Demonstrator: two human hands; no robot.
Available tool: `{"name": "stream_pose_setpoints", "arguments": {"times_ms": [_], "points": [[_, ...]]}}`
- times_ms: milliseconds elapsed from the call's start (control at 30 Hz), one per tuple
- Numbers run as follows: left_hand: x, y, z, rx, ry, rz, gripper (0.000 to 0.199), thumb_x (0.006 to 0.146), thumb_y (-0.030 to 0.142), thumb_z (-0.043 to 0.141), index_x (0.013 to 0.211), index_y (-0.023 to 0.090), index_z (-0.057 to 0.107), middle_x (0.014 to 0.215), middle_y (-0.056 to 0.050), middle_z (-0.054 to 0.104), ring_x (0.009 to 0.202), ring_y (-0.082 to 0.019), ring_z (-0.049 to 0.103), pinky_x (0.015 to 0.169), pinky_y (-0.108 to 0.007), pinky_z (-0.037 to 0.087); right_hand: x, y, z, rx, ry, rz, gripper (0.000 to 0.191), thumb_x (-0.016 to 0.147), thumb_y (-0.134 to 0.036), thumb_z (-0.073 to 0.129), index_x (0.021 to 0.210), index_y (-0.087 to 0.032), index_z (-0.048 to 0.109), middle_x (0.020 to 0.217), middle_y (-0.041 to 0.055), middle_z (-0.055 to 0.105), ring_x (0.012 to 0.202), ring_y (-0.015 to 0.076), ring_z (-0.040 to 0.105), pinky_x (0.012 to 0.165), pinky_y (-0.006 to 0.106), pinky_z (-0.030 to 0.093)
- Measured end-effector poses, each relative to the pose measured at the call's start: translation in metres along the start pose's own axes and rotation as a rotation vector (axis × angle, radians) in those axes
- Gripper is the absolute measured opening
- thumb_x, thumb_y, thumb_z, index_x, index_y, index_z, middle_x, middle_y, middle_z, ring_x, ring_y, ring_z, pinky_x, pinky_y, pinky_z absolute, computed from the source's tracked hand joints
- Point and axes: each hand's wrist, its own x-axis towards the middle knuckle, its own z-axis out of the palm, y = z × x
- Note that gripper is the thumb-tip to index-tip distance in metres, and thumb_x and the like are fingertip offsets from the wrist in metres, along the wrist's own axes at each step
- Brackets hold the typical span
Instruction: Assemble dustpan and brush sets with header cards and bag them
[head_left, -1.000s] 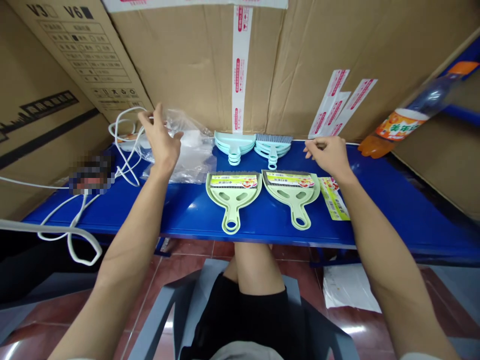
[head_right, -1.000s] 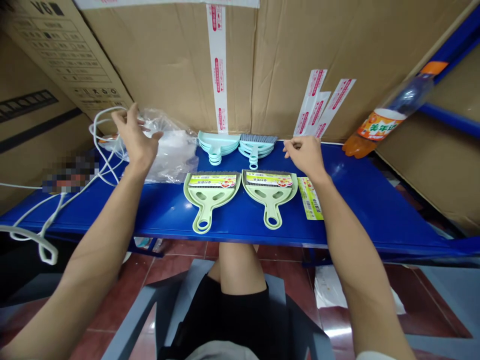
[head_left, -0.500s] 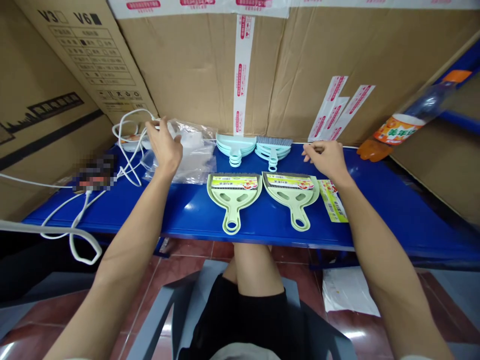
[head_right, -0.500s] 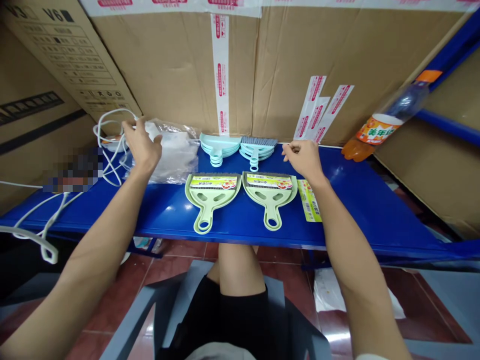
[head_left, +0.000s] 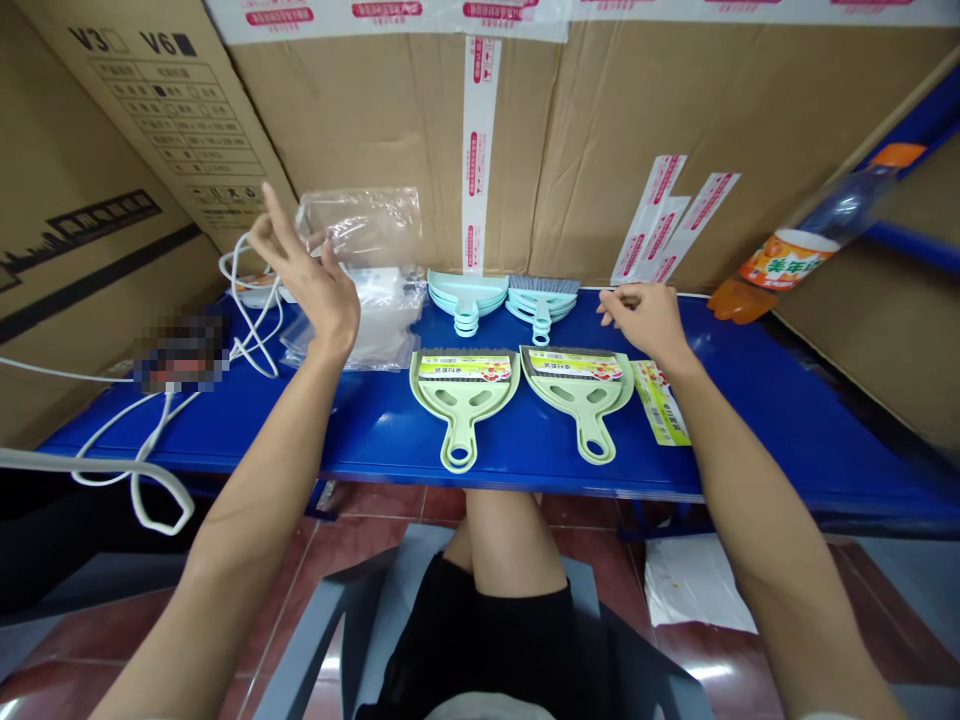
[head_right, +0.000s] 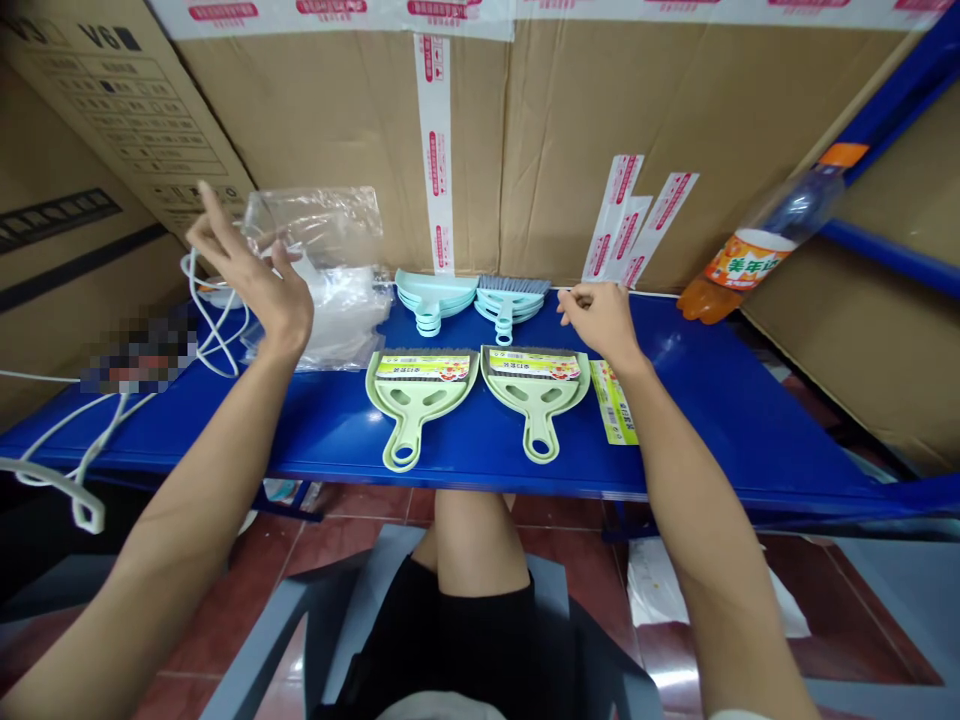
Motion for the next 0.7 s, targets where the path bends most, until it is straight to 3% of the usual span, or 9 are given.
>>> {"name": "stream_pose_setpoints", "arguments": {"times_ms": [67, 100, 200, 267, 367, 500, 567, 700], "points": [[0.000, 0.017, -0.001, 0.041, 0.289, -0.022, 0.102, 0.115, 0.064, -0.017, 0.157, 0.018, 0.064, 0.162, -0.014, 0.059, 0.180, -0.035, -0.003, 0.117, -0.077, 0.043, 0.000, 0.000, -0.001, -0.003, 0.001, 0.003, 0.041, 0.098, -0.052, 0.073, 0.067, -0.024, 0.075, 0.067, 0.0070, 0.077, 0.064, 0.0242, 0.075, 0.071, 0.039, 0.065], [-0.001, 0.025, 0.001, 0.048, 0.403, -0.026, 0.093, 0.117, 0.067, -0.008, 0.160, 0.023, 0.061, 0.167, -0.012, 0.057, 0.180, -0.033, 0.008, 0.117, -0.073, 0.049, 0.001, 0.000, -0.001, -0.002, 0.004, 0.002, 0.042, 0.097, -0.054, 0.074, 0.068, -0.024, 0.076, 0.066, 0.0070, 0.077, 0.062, 0.0237, 0.074, 0.068, 0.039, 0.064], [-0.006, 0.044, 0.013, -0.012, 0.520, -0.004, 0.066, 0.121, 0.065, 0.024, 0.172, 0.030, 0.044, 0.178, -0.013, 0.045, 0.167, -0.028, 0.044, 0.114, -0.060, 0.062, 0.000, -0.008, -0.002, 0.068, 0.006, 0.004, 0.046, 0.095, -0.062, 0.078, 0.070, -0.024, 0.077, 0.064, 0.0064, 0.075, 0.055, 0.0206, 0.067, 0.059, 0.036, 0.058], [-0.013, 0.054, 0.026, -0.054, 0.446, 0.085, 0.056, 0.121, 0.054, 0.033, 0.168, 0.026, 0.048, 0.168, -0.017, 0.056, 0.157, -0.029, 0.059, 0.116, -0.060, 0.063, -0.002, -0.019, -0.003, 0.227, -0.038, 0.029, 0.049, 0.092, -0.070, 0.081, 0.077, -0.024, 0.078, 0.068, 0.0062, 0.076, 0.055, 0.0180, 0.064, 0.053, 0.032, 0.052], [-0.029, 0.071, 0.044, -0.134, 0.218, 0.385, 0.034, 0.120, 0.034, 0.040, 0.140, 0.030, 0.067, 0.136, -0.011, 0.080, 0.144, -0.028, 0.073, 0.115, -0.058, 0.066, -0.009, -0.045, -0.002, 0.547, -0.212, 0.094, 0.056, 0.090, -0.080, 0.080, 0.108, -0.027, 0.080, 0.089, 0.0070, 0.083, 0.064, 0.0184, 0.070, 0.051, 0.029, 0.051], [-0.046, 0.103, 0.053, -0.196, -0.055, 0.795, 0.027, 0.118, 0.026, 0.050, 0.122, 0.039, 0.073, 0.127, 0.000, 0.085, 0.155, -0.022, 0.062, 0.111, -0.045, 0.071, -0.023, -0.077, 0.004, 0.726, -0.503, 0.081, 0.085, 0.091, -0.089, 0.073, 0.159, -0.041, 0.059, 0.122, 0.0079, 0.086, 0.088, 0.0256, 0.083, 0.064, 0.035, 0.065], [-0.050, 0.118, 0.054, -0.120, -0.069, 0.923, 0.025, 0.116, 0.023, 0.054, 0.117, 0.038, 0.075, 0.126, 0.001, 0.086, 0.148, -0.022, 0.069, 0.120, -0.042, 0.066, -0.029, -0.086, 0.008, 0.706, -0.548, 0.015, 0.083, 0.091, -0.084, 0.078, 0.160, -0.043, 0.061, 0.128, 0.0070, 0.084, 0.099, 0.0282, 0.083, 0.073, 0.039, 0.069], [-0.048, 0.126, 0.059, 0.046, 0.070, 1.104, 0.020, 0.115, 0.019, 0.060, 0.127, 0.027, 0.074, 0.127, -0.005, 0.086, 0.135, -0.023, 0.078, 0.120, -0.042, 0.066, -0.034, -0.087, 0.013, 0.553, -0.425, -0.046, 0.042, 0.092, -0.065, 0.088, 0.119, -0.033, 0.087, 0.119, 0.0071, 0.085, 0.110, 0.0315, 0.081, 0.096, 0.048, 0.070]]}}
